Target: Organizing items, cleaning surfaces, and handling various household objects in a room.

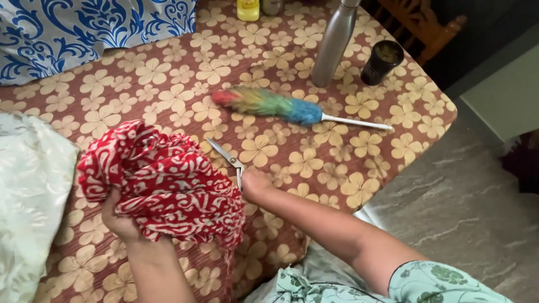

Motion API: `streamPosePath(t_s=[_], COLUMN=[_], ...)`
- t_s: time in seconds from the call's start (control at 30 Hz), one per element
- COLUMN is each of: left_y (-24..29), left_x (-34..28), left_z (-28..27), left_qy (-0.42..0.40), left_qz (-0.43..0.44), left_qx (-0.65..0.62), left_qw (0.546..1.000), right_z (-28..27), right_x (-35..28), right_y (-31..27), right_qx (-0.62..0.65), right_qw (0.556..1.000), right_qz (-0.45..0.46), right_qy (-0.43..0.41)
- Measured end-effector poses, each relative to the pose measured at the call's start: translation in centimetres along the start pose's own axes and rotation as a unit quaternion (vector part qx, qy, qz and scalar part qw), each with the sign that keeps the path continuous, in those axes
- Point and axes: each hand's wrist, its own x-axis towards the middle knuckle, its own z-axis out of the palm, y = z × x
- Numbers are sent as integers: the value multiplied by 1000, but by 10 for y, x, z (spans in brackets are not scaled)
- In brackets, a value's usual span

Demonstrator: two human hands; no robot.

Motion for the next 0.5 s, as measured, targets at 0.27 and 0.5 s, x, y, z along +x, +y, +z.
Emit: streamPosePath(t_s=[0.27, 0.5], left_y=[-83, -166], left_x=[6, 19], left_z=[57, 20], left_qy=[188, 200], left_qz=[-72, -54], left_qx=[56, 201], left_qw=[978, 957], right_z=[-103, -209], right_x=[-20, -73], right_y=[138, 292], right_qx=[349, 107], right_qw=[901, 990], right_qz=[21, -5], right_qy=[-257, -89])
